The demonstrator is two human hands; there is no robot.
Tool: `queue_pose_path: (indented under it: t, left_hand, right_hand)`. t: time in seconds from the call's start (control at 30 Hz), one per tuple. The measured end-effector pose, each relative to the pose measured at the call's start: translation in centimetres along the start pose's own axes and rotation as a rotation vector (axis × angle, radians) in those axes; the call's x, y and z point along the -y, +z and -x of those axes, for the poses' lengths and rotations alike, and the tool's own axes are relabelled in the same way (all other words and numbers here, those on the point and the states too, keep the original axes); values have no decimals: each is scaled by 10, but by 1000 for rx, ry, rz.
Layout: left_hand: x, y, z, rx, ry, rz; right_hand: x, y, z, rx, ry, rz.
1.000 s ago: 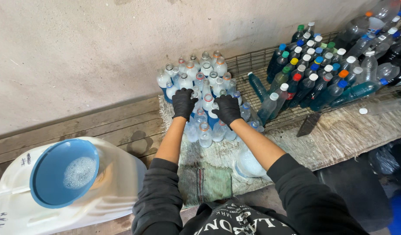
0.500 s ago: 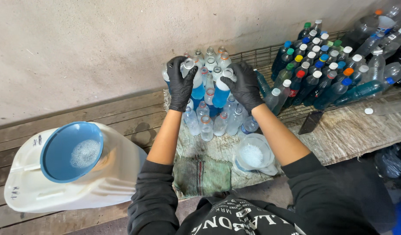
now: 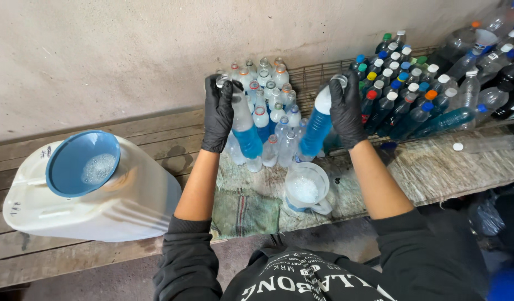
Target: The person pours blue liquid from multiple small plastic bottles into a measuring jug, then pours the collected liquid into a large white container using a funnel. The person repeats this process several times, handling the bottles and jug with gloved hands.
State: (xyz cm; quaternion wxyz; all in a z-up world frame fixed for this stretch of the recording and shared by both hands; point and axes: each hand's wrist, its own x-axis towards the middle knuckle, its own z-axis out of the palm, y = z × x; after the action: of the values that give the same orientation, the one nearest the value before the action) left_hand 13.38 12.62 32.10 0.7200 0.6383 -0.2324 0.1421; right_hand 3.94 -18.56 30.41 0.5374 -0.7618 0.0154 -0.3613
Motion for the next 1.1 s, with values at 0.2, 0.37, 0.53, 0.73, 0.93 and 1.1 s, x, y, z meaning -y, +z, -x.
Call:
queue_pose_path:
  t: [0.2,0.37,0.53,0.73,0.93,1.1]
  left_hand:
    - [-24,24,50,-16,-185,-274]
    - [-22,32,90,-108,-217,-180]
    - [-19,40,134,-153,-271,-133]
    - [1,52,177,-83,-382,-342]
    - [31,65,198,227,-546,-612]
    - [50,71,207,517,-418,-939]
  right_hand:
    - [36,-48,34,19,115,141]
    - [-4,-71,58,100,161,153]
    - [-18,-82,81,191,225,150]
    - [-69,-82,110,367,240,132]
    - [-101,-75,141,474,114,321]
    - [-85,-79,154,761,26,517]
